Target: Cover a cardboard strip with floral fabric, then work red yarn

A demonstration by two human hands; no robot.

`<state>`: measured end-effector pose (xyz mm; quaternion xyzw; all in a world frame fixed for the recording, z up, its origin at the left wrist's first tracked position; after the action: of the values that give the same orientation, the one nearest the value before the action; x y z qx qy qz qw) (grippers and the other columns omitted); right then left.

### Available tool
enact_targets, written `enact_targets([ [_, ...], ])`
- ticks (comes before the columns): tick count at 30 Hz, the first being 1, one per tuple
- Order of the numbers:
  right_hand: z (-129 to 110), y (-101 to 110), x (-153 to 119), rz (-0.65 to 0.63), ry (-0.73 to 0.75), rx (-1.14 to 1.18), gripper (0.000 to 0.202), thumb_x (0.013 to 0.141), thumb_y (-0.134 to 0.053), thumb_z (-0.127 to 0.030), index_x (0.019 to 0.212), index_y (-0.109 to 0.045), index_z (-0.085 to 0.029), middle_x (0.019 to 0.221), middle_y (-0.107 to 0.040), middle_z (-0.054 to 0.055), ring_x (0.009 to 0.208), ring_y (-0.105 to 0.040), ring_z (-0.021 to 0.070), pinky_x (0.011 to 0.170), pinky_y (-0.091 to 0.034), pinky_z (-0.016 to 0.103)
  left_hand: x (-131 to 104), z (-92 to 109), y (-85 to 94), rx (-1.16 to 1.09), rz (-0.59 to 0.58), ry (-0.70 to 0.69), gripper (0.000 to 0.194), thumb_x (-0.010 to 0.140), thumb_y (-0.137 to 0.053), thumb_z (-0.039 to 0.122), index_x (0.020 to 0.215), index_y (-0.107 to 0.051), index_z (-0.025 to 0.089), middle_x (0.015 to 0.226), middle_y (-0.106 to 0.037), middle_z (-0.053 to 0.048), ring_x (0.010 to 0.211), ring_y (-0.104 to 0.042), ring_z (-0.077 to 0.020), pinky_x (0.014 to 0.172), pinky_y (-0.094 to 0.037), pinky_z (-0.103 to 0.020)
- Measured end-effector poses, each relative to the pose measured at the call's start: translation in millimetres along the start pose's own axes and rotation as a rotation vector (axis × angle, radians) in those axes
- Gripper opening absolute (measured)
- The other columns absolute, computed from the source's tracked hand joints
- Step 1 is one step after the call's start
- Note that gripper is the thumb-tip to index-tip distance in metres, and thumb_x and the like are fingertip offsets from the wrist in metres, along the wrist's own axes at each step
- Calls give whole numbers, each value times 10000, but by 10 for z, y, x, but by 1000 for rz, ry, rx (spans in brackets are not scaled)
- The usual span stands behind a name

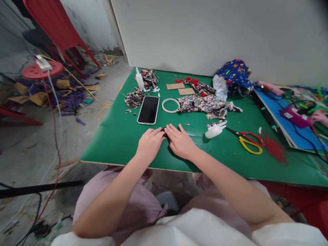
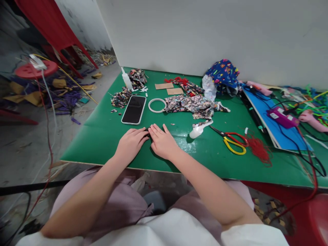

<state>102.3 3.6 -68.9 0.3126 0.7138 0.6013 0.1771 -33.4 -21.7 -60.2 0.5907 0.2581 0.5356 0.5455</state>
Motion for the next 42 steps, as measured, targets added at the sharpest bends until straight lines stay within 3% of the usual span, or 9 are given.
enact_targets([
  [11,1,-3,6,-5,10,-16,541,831,-355,-184,1348,-360,-23,1425,-364,158,1346,-298,251,1118,-171,497,34,-10,-24,-37,-66,75,265,870,-479,265,994,-669,128,1116,-655,-121,934,-578,-229,865,-463,-374],
  [20,8,-37,-5,19,29,-50,528,848,-346,-181,1356,-351,-34,1429,-357,156,1348,-295,243,1114,-206,478,10,-131,88,-87,-188,3,307,857,-507,271,1112,-632,155,1196,-611,-111,1080,-544,-216,951,-431,-348],
  [27,-6,-53,-14,40,-6,-56,501,911,-303,-270,1354,-358,-43,1430,-354,160,1342,-306,247,1103,-243,462,64,-145,95,-155,-254,10,295,856,-499,233,1107,-634,161,1178,-619,-111,1107,-537,-224,960,-417,-351],
  [31,-13,-40,-25,53,0,-53,511,919,-306,-318,1363,-347,-70,1433,-356,145,1348,-294,248,1095,-250,480,138,-103,182,-216,-248,46,269,844,-512,226,1069,-649,169,1135,-642,-100,1062,-565,-217,945,-421,-336],
  [36,-43,12,-53,127,10,-84,508,922,-304,-382,1345,-389,-113,1447,-344,110,1361,-253,276,1094,-216,525,287,-74,255,-303,-134,212,373,886,-423,307,1175,-573,125,1157,-620,-128,1068,-558,-227,934,-419,-347],
  [38,-64,33,-63,154,35,-105,488,924,-307,-353,1328,-413,-103,1430,-379,110,1361,-250,278,1104,-190,526,338,-61,221,-353,-114,270,376,874,-440,352,1141,-591,135,1072,-656,-115,974,-602,-221,867,-456,-335],
  [42,-93,48,-74,189,89,-123,467,914,-336,-322,1310,-438,-96,1419,-400,106,1360,-251,277,1110,-189,517,389,-65,131,-469,-128,365,297,868,-431,378,924,-658,195,719,-689,-12,554,-612,-129,576,-479,-240],
])
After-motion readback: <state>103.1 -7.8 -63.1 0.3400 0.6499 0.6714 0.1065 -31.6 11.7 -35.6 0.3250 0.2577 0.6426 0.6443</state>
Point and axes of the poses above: each hand's wrist, its own x-axis towards the middle knuckle, its own y-axis out of the back of the hand, z = x × y, the point moved 3 cm from there along x, towards the middle knuckle
